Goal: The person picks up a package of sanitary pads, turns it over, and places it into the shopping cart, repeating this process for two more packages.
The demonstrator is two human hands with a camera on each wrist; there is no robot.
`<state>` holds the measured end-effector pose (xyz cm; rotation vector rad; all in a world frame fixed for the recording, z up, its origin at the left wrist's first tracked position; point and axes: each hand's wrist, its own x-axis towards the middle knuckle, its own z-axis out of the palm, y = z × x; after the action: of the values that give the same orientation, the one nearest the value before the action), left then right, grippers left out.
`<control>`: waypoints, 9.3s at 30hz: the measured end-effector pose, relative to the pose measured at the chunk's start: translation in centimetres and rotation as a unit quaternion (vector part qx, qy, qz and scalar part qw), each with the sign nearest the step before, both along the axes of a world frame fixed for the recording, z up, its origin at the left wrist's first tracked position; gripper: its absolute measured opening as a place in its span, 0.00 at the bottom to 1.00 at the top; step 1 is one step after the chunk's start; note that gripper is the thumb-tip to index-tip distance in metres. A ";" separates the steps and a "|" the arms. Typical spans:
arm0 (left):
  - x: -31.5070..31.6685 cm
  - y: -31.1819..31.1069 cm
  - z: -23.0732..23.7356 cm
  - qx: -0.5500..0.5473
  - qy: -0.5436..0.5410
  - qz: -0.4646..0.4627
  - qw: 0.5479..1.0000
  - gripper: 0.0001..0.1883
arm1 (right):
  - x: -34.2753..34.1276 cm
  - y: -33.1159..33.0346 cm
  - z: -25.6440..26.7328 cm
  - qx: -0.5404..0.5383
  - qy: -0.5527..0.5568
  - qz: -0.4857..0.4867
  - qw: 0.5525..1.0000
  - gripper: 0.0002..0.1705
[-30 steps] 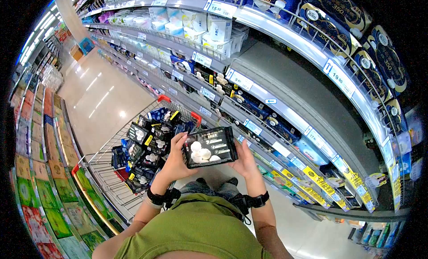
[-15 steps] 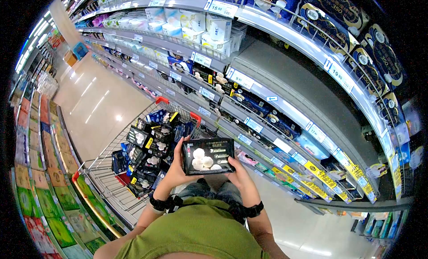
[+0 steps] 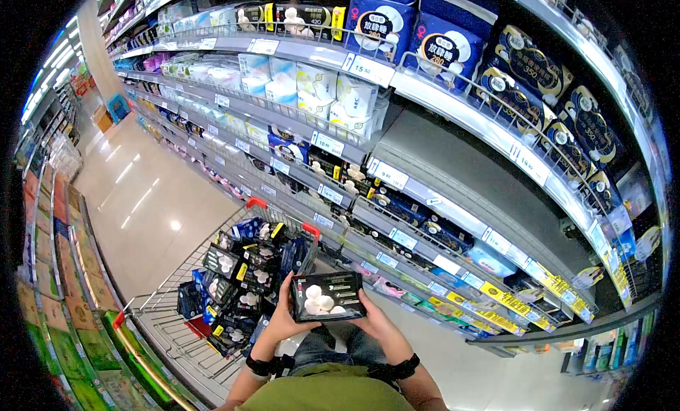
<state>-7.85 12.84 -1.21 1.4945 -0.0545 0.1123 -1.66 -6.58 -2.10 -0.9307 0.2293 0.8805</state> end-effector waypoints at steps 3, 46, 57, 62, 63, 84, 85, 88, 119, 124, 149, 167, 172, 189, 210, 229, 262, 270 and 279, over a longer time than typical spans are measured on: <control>-0.3 0.8 -0.3 -0.014 -0.003 0.019 1.000 0.54 | 0.2 1.0 -0.2 -0.005 -0.015 0.026 1.000 0.24; 0.8 -15.3 0.2 0.094 -0.019 0.068 0.993 0.53 | 5.8 -14.4 -3.4 0.087 0.014 0.070 0.994 0.21; -2.5 -11.5 2.4 0.209 0.016 0.002 0.978 0.52 | 0.8 -9.9 -0.4 0.167 0.038 0.047 0.984 0.27; -3.9 -8.9 3.0 0.182 0.047 -0.015 0.982 0.51 | -0.2 -6.6 -2.8 0.176 0.062 0.041 0.982 0.20; -4.0 -8.6 3.1 0.182 0.039 -0.019 0.982 0.51 | -0.4 -6.1 -3.1 0.177 0.062 0.035 0.982 0.20; 2.2 -6.4 2.4 0.119 0.024 -0.079 0.989 0.42 | 6.1 -6.4 3.4 -0.044 -0.358 0.069 0.930 0.27; 3.2 -6.6 3.1 0.081 -0.025 -0.027 0.996 0.42 | 7.4 -7.2 4.9 -0.056 -0.374 0.050 0.924 0.27; 6.7 -6.5 3.9 0.058 -0.017 -0.061 0.996 0.42 | 10.3 -9.4 8.6 -0.065 -0.351 0.019 0.934 0.25; 45.2 -10.9 13.1 0.532 -0.072 -0.108 0.837 0.21 | 25.2 -21.2 17.9 -0.610 -0.605 -0.181 0.479 0.28; 48.4 -10.5 12.9 0.568 -0.058 -0.111 0.813 0.21 | 27.6 -19.5 17.3 -0.605 -0.604 -0.183 0.486 0.28; 50.8 -8.7 11.4 0.581 -0.044 -0.106 0.806 0.21 | 30.0 -18.9 16.1 -0.591 -0.626 -0.150 0.487 0.28; 27.8 -6.2 13.3 0.291 -0.262 0.028 0.920 0.14 | 35.4 -12.2 17.9 -0.639 -0.715 0.258 -0.113 0.28; 15.7 -3.6 0.6 0.211 0.049 0.103 0.971 0.11 | 27.7 -8.2 21.0 -0.367 -0.734 0.363 0.440 0.30; 0.8 8.5 -14.0 0.371 0.421 0.153 0.813 0.22 | 20.8 7.5 5.6 -0.173 -0.626 0.578 0.494 0.26; -7.1 20.6 -20.3 -0.192 0.445 0.515 0.707 0.34 | 1.7 33.9 -15.9 -0.223 -0.142 0.566 0.781 0.33; -4.0 16.2 -8.6 -0.136 0.187 0.321 0.919 0.49 | 7.0 25.6 -7.3 -0.114 -0.141 0.440 0.879 0.26; 12.7 -1.9 2.1 -0.462 0.167 -0.040 0.870 0.27 | 17.3 -1.6 2.2 0.118 -0.254 0.136 0.950 0.31; 16.7 -10.0 3.6 -0.324 0.246 -0.189 0.894 0.19 | 17.7 -6.7 1.6 0.137 -0.303 0.096 0.938 0.47; 20.0 -9.2 5.3 0.099 0.140 -0.086 0.981 0.27 | 17.3 -10.1 5.5 -0.064 -0.337 -0.163 0.925 0.30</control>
<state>12.15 3.62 4.10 1.6848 0.0341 -0.2497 15.68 -16.69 3.35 -1.2221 -0.1557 0.2058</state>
